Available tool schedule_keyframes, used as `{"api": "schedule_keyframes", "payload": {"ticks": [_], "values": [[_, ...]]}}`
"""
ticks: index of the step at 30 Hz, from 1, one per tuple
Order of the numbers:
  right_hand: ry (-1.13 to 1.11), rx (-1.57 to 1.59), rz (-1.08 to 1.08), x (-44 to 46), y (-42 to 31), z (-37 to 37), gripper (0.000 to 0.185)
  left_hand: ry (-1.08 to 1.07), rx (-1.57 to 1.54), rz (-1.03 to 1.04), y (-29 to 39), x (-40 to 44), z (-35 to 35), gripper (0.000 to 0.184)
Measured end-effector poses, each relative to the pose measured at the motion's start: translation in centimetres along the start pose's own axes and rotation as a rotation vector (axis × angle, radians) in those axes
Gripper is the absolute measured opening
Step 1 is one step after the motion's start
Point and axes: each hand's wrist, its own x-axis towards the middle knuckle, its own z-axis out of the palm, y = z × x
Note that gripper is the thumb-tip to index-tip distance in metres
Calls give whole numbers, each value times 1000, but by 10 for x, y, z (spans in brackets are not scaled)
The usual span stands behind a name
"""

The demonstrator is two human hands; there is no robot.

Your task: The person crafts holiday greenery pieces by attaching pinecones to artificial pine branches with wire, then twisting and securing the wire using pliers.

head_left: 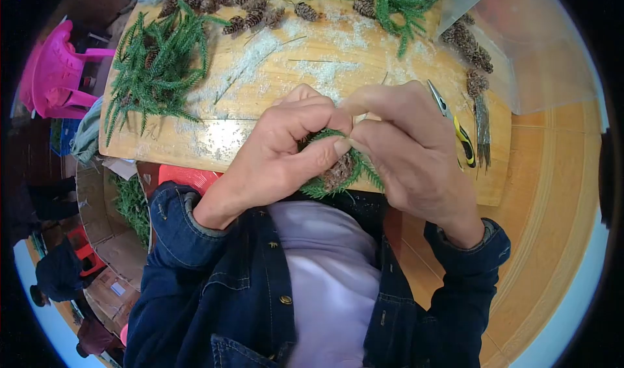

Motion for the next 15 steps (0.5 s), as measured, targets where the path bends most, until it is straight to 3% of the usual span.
{"api": "schedule_keyframes", "payload": {"ticks": [6,15], "values": [[-206,-105,10,4,-3,-7,15,3,214,13,11,-4,-6,11],[-279,-175,21,11,-11,-5,18,132,388,44,9,-13,2,15]]}}
